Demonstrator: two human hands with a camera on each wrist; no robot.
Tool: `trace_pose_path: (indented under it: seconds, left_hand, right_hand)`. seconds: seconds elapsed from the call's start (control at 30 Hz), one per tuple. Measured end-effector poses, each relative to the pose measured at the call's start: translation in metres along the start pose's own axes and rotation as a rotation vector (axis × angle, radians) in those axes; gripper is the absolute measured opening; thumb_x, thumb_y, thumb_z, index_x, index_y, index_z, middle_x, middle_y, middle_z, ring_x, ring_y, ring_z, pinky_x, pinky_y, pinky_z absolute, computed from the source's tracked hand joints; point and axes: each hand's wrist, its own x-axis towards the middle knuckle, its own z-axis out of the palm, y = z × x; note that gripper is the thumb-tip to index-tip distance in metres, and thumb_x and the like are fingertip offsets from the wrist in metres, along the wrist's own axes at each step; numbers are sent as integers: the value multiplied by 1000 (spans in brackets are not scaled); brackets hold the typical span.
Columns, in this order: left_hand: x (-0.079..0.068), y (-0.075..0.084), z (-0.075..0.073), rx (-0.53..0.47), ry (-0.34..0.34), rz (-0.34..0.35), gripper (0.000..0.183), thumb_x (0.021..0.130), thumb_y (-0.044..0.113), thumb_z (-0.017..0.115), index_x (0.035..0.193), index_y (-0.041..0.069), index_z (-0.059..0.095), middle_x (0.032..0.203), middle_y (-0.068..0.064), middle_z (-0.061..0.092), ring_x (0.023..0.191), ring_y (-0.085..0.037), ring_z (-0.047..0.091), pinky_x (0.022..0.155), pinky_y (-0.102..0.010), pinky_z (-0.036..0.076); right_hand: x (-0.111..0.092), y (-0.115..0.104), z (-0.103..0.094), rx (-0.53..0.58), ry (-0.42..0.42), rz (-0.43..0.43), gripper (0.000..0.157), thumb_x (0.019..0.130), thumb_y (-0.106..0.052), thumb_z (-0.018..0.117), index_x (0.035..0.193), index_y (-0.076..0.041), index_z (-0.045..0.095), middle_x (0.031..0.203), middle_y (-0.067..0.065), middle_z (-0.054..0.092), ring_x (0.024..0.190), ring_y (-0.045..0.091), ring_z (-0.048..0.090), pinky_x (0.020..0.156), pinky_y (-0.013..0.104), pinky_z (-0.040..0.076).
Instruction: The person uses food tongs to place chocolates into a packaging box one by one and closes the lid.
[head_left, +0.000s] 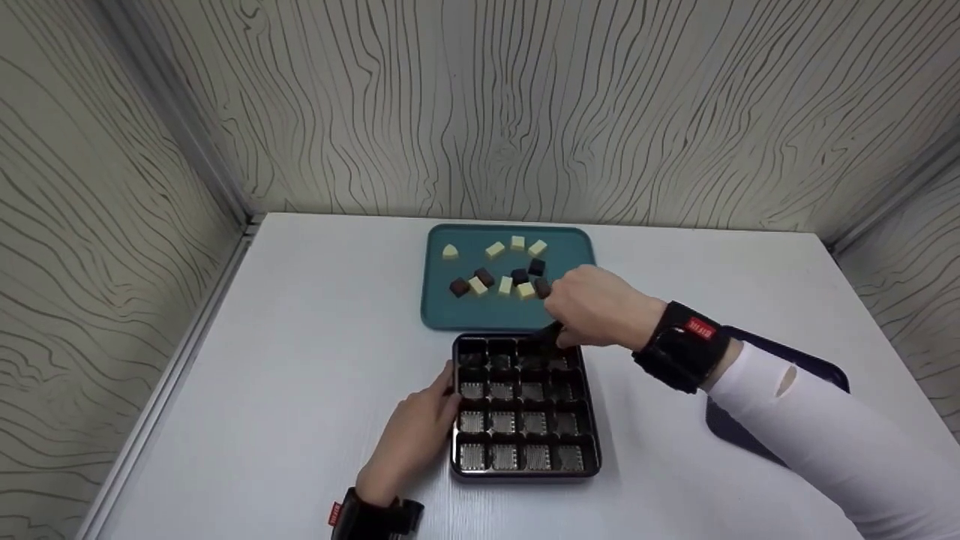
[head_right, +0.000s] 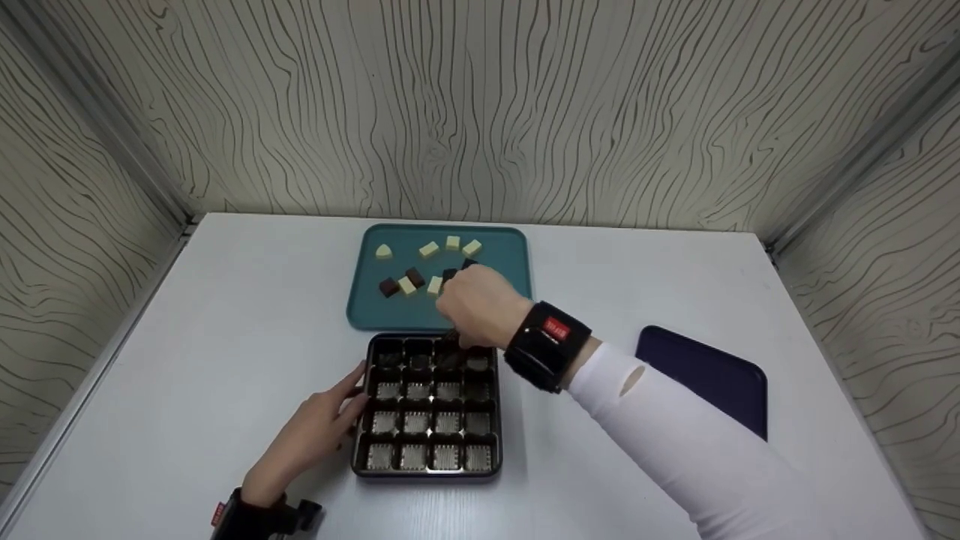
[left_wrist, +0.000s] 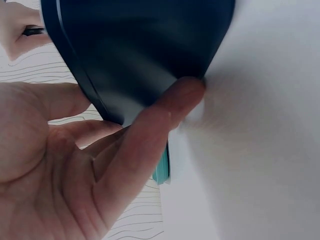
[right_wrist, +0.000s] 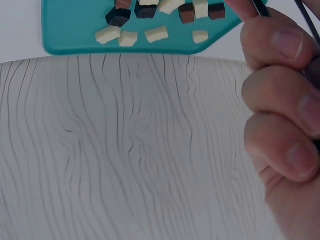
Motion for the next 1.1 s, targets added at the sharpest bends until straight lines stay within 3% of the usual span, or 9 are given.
trace_pose_path:
  seconds: [0.23,0.3,0.37,0.5,0.6,0.63,0.77,0.93,1.1]
  left_hand:
    - [0,-1,0,20,2,1,56,108,21,53,158,-2,43,74,-12,68,61,-16,55,71,-41,56]
    - [0,-1,0,24,-3,0,56,108,21,53,158,-3,42,64,-4,57,57,-12,46,68,-38,53]
    - [0,-2,0,25,-2,0,56,108,21,53,158,-3,42,64,-4,56,57,-13,48,69,-40,54]
    - [0,-1,0,20,6,9,56,108,21,53,157,-4,43,95,-22,77,71,-24,67,80,-50,60]
    - [0,0,0,15,10,16,55,108,21,53,157,-4,44,120,-29,75,82,-30,73,87,-56,60]
    - [0,-1,-1,13,7,14,56,108,22,53,157,-3,43,117,-29,76,79,-29,71,86,-56,60]
    - [1,-1,-1,17,4,8,56,108,22,53,158,-2,43,96,-24,76,71,-22,65,82,-53,60]
    - [1,-2,0,7,-3,-1,56,108,21,53,158,-2,42,72,-12,64,61,-14,51,73,-45,57]
    - [1,-2,2,4,-1,-1,56,108,22,53,158,-2,42,76,-14,68,59,-13,48,74,-46,57]
  right_hand:
    - [-28,20,17,147,122,119,56,80,-40,90,57,-18,44,53,-7,32,48,8,32,52,23,22]
    - [-32,24,26,200,127,177,51,82,-41,88,58,-16,51,54,-8,33,50,7,32,51,22,23]
    - [-36,29,34,255,120,233,46,83,-42,88,61,-15,57,55,-9,34,52,7,32,50,22,24]
    - [-41,38,42,359,73,303,39,85,-44,85,65,-16,67,56,-11,38,55,8,35,50,24,28]
    - [-43,44,43,399,61,337,34,86,-43,84,69,-16,74,55,-10,48,55,9,39,49,25,31]
    - [-44,46,43,405,64,353,34,87,-42,83,69,-15,75,55,-9,51,54,9,41,49,25,31]
    - [-39,52,47,407,94,434,38,91,-40,79,68,-12,72,55,-5,53,52,11,43,47,26,31]
    - [-25,57,61,425,102,527,43,96,-38,75,66,-8,67,55,-4,47,51,12,41,46,25,30]
    - [-10,59,74,447,65,596,52,99,-39,71,60,-10,53,54,-6,38,51,12,38,46,26,29]
